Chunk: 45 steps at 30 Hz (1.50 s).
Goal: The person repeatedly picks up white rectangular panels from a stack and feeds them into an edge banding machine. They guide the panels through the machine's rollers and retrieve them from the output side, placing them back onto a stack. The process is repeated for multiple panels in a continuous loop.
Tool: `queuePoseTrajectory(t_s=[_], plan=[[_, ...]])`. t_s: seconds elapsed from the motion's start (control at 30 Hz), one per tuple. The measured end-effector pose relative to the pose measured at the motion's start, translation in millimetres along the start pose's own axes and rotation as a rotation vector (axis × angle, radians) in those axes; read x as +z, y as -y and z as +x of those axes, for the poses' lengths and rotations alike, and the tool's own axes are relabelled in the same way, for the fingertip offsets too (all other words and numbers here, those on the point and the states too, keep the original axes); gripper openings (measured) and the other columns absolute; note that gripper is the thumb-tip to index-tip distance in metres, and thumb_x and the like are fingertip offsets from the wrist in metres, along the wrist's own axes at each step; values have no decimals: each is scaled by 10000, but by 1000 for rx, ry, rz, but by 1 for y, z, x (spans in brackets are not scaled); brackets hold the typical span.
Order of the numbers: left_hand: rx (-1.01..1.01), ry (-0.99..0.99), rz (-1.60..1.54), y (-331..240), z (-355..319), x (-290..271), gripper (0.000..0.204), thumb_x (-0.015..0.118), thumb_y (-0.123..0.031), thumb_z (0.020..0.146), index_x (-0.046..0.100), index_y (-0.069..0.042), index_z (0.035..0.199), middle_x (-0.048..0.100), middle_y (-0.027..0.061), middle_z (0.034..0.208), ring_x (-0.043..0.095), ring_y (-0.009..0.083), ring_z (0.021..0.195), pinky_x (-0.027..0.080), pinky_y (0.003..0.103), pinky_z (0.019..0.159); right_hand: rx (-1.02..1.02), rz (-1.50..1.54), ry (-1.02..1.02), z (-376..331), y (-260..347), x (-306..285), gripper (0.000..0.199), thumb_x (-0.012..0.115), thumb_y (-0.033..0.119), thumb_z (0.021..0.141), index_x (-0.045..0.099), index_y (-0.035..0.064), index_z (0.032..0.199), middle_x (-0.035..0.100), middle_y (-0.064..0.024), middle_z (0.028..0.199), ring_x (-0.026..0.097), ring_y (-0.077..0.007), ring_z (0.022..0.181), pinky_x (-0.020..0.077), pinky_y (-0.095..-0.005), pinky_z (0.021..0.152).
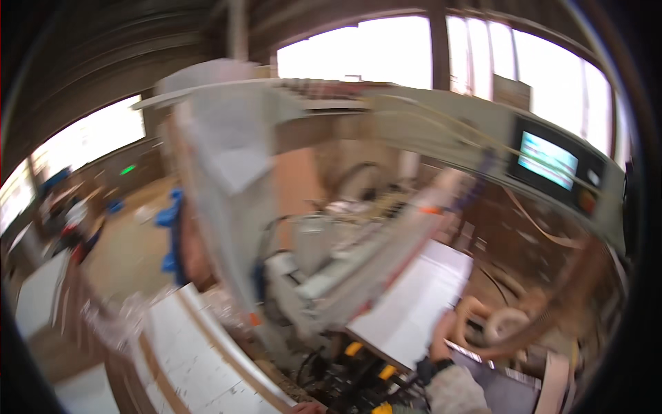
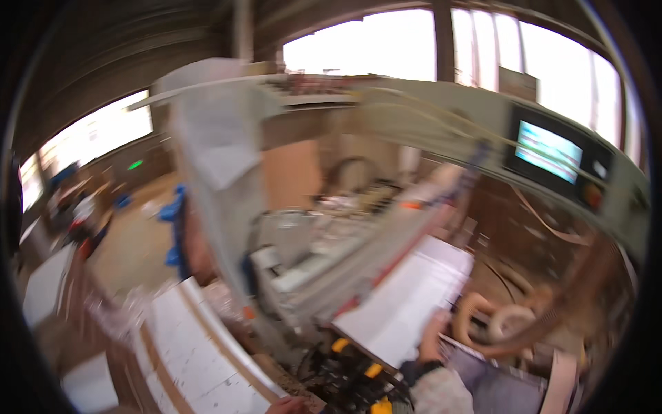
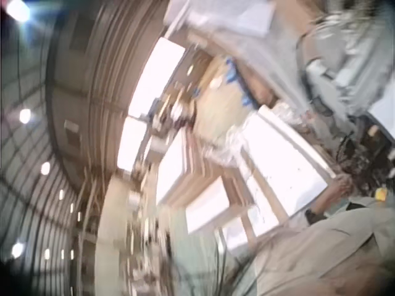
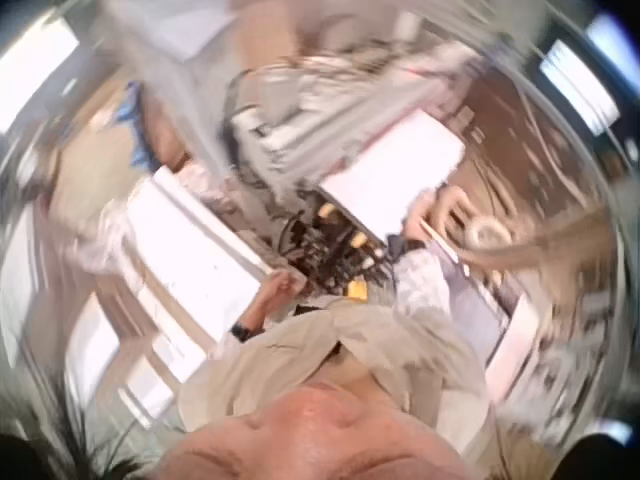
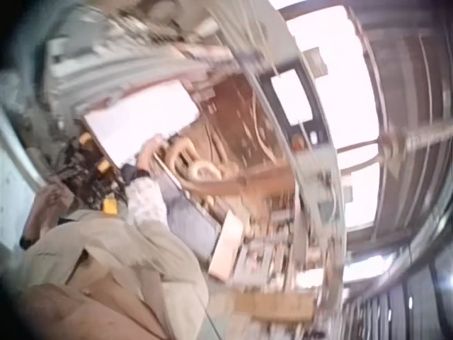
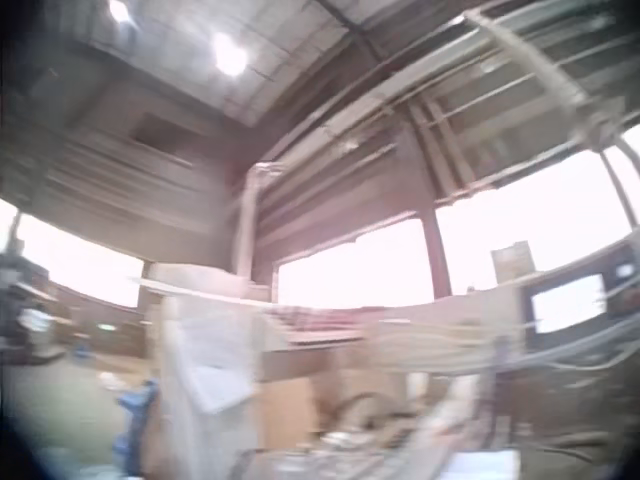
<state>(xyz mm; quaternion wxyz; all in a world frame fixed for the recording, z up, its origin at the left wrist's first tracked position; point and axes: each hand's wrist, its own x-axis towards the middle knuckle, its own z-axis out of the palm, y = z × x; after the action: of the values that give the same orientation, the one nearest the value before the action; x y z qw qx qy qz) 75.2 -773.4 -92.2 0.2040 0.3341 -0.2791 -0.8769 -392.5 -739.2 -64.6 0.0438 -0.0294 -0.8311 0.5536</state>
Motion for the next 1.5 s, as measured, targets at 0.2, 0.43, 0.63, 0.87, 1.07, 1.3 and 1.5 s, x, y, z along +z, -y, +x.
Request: queuePoseTrajectory(t_s=[0.2, 0.43, 0.63, 0.87, 1.07, 1.3, 1.5], plan=[[26, -46, 203, 23, -7, -23, 252, 486, -220, 907, 590, -20, 794, 518, 43, 712, 472, 149, 655, 411, 306, 616, -82, 242, 113, -10, 5, 12, 561, 458, 452, 862, 464, -15, 1172, 532, -279, 1063, 502, -390, 1040, 391, -423, 878], [21, 6, 245, 1, -8, 40, 285, 533, -204, 881, 535, -21, 1099, 608, 83, 962, 559, 175, 784, 456, 314, 683, 29, 377, 37, 41, -100, -92, 443, 427, 368, 910, 585, -45, 940, 596, -70, 832, 515, -149, 779, 423, -327, 721], [108, -57, 383, -17, -39, 141, 270, 544, -223, 884, 524, -39, 1081, 590, 46, 901, 553, 145, 778, 466, 291, 697, 675, 597, 26, 71, -205, -255, 510, 453, 550, 837, 511, 104, 1077, 536, -54, 1051, 463, -229, 1007, 330, -551, 817], [386, 261, 1181, -84, -23, 315, 299, 535, -225, 889, 538, -26, 1113, 602, 52, 932, 568, 154, 889, 476, 277, 739, 656, 875, 91, 86, -254, -290, 353, 497, 449, 859, 474, 117, 981, 588, -44, 866, 548, -190, 692, 431, -316, 554], [392, 700, 1996, -87, 57, 433, 331, 536, -250, 874, 546, -34, 1124, 615, 120, 993, 593, 231, 928, 450, 313, 827, 742, 846, 366, 60, -251, -258, 277, 492, 360, 886, 431, 137, 1039, 601, -116, 908, 585, -246, 720, 487, -401, 564], [268, 1088, 2495, -72, 156, 443, 384, 511, -364, 841, 594, -62, 1064, 608, 137, 923, 576, 306, 887, 457, 388, 775, 724, 802, 554, 43, -255, -290, 431, 422, 337, 921, 375, 94, 1274, 525, -152, 1164, 541, -244, 995, 455, -403, 830], [616, 1509, 2355, -86, 204, 430, 279, 558, -297, 813, 642, -59, 935, 611, 84, 917, 550, 262, 935, 437, 365, 805, 679, 830, 572, 31, -207, -310, 348, 459, 329, 907, 459, 85, 1154, 565, -139, 1095, 581, -236, 884, 487, -383, 751]])
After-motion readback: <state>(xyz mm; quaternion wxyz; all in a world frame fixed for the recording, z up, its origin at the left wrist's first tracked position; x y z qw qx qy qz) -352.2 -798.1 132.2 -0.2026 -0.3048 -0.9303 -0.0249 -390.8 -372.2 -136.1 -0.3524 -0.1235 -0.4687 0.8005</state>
